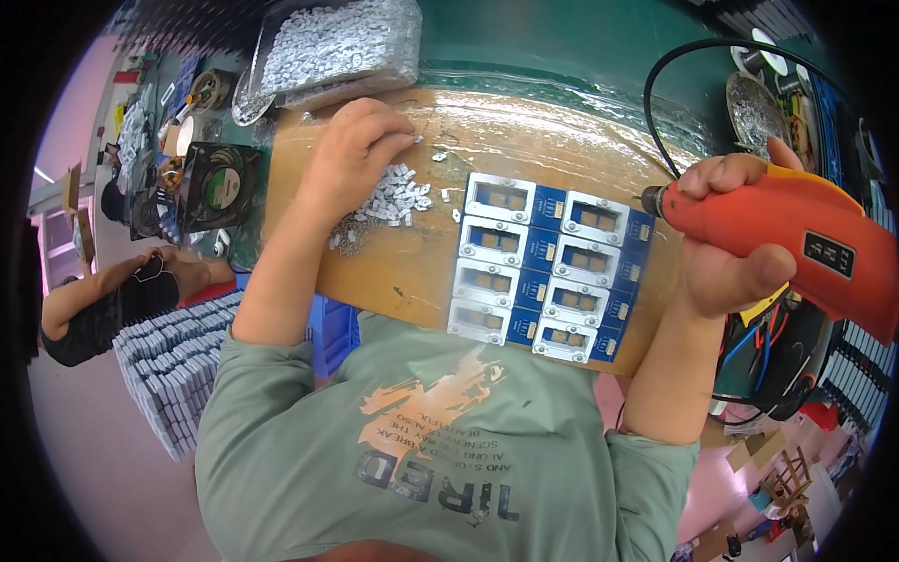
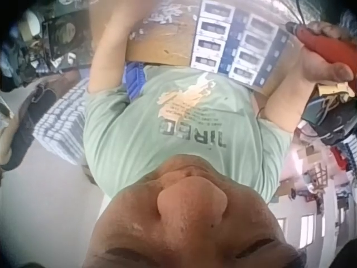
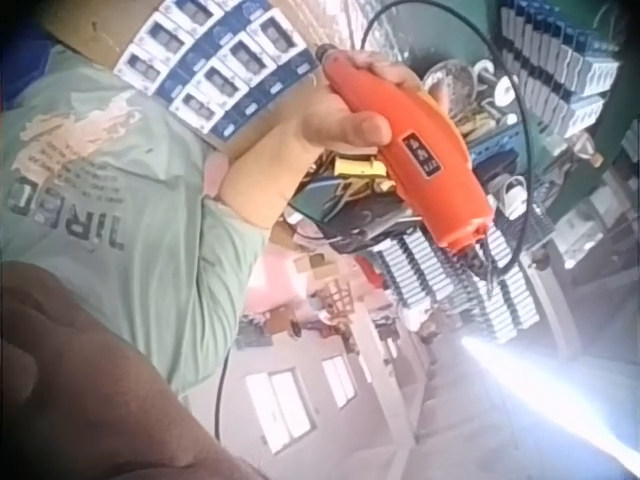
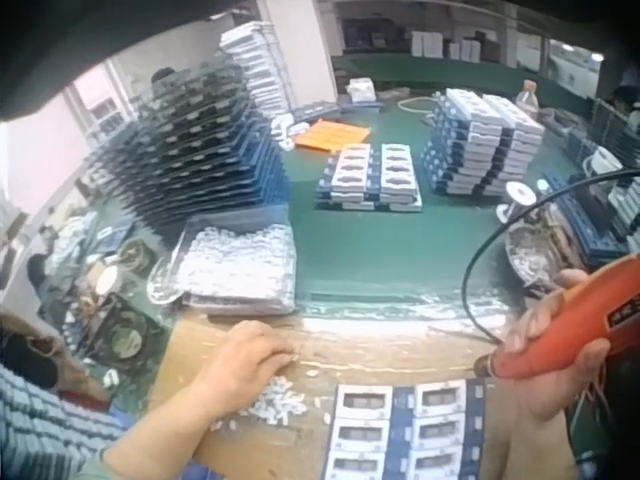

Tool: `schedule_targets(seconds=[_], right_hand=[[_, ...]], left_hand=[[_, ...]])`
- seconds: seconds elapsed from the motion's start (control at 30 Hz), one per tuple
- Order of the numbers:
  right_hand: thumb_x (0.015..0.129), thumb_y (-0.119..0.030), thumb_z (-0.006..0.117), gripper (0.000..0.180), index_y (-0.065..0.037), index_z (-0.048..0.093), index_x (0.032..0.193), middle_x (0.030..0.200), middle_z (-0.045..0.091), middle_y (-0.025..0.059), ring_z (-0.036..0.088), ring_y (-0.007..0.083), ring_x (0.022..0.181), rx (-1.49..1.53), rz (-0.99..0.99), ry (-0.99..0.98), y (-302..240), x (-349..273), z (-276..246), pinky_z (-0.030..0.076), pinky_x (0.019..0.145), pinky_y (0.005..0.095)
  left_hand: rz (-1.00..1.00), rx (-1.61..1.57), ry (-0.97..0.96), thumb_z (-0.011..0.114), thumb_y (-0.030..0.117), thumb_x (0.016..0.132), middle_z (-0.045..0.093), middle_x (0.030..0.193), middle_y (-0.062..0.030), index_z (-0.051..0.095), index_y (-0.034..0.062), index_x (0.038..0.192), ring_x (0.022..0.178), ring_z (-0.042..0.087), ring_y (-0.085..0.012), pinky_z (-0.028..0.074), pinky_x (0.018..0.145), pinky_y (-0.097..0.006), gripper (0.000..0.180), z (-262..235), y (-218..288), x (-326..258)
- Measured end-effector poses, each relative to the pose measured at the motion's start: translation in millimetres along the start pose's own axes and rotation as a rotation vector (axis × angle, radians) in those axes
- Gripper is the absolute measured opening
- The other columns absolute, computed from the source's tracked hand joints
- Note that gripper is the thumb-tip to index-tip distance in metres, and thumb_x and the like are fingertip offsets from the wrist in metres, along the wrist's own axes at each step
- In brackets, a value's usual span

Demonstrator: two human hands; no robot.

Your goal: Assembling electronic components into blue circuit board housings and securing them with a power screwdriver.

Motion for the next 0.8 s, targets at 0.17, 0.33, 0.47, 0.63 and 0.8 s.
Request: schedule_targets(seconds=[0.17, 0.33, 0.47, 0.63, 0.8], right_hand=[[0.069, -0.078, 0.065, 0.102, 0.0, 0.04, 0.13, 0.087, 0.057, 0.0082, 0.056, 0.0205, 0.074, -0.027, 0.01, 0.032, 0.5, -1.0, 1.2, 0.047, 0.071, 0.0341], [0.071, -0.077, 0.063, 0.097, -0.003, 0.042, 0.13, 0.088, 0.057, 0.0077, 0.055, 0.0209, 0.074, -0.01, 0.008, 0.003, 1.3, -0.6, 0.6, 0.045, 0.074, 0.0369], [0.071, -0.077, 0.063, 0.098, -0.003, 0.042, 0.13, 0.087, 0.056, 0.0077, 0.055, 0.021, 0.074, -0.013, 0.01, 0.008, 0.9, -0.4, 1.3, 0.045, 0.074, 0.0369], [0.071, -0.077, 0.064, 0.097, -0.002, 0.042, 0.13, 0.088, 0.056, 0.0081, 0.056, 0.0214, 0.076, -0.031, -0.001, -0.012, -0.1, 0.5, 3.1, 0.046, 0.075, 0.0373], [0.073, -0.075, 0.064, 0.095, -0.002, 0.042, 0.13, 0.088, 0.056, 0.0086, 0.056, 0.0224, 0.08, -0.055, -0.031, -0.025, -3.5, 3.8, 12.8, 0.046, 0.077, 0.0376]], left_hand=[[0.005, 0.031, 0.007, 0.07, 0.012, 0.079, 0.061, 0.09, -0.0085, 0.067, 0.0056, 0.084, 0.092, 0.057, -0.0298, 0.047, 0.081, -0.039, 0.009, 1.9, 1.4, -1.7], [-0.01, 0.051, -0.003, 0.07, 0.013, 0.079, 0.061, 0.089, -0.0089, 0.067, 0.0056, 0.083, 0.092, 0.058, -0.0296, 0.047, 0.081, -0.039, 0.009, 3.9, 1.0, -0.2], [-0.001, 0.056, -0.029, 0.07, 0.014, 0.079, 0.061, 0.087, -0.009, 0.068, 0.0058, 0.083, 0.09, 0.057, -0.0298, 0.047, 0.079, -0.04, 0.009, 2.4, -0.3, 0.6], [-0.013, 0.077, -0.074, 0.069, 0.013, 0.08, 0.062, 0.089, -0.0105, 0.068, 0.0048, 0.085, 0.091, 0.058, -0.0311, 0.047, 0.08, -0.041, 0.01, 0.8, 5.0, 0.6], [0.012, 0.132, -0.049, 0.068, 0.012, 0.081, 0.062, 0.092, -0.0116, 0.067, 0.0048, 0.089, 0.093, 0.059, -0.0323, 0.048, 0.082, -0.041, 0.011, 3.0, 11.1, -2.7]])
Point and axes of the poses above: each hand's wrist, its own x-axis towards the middle knuckle, its own z-axis out of the palm, y = z × x, the point moved 4 cm from there along x, towards the middle knuckle
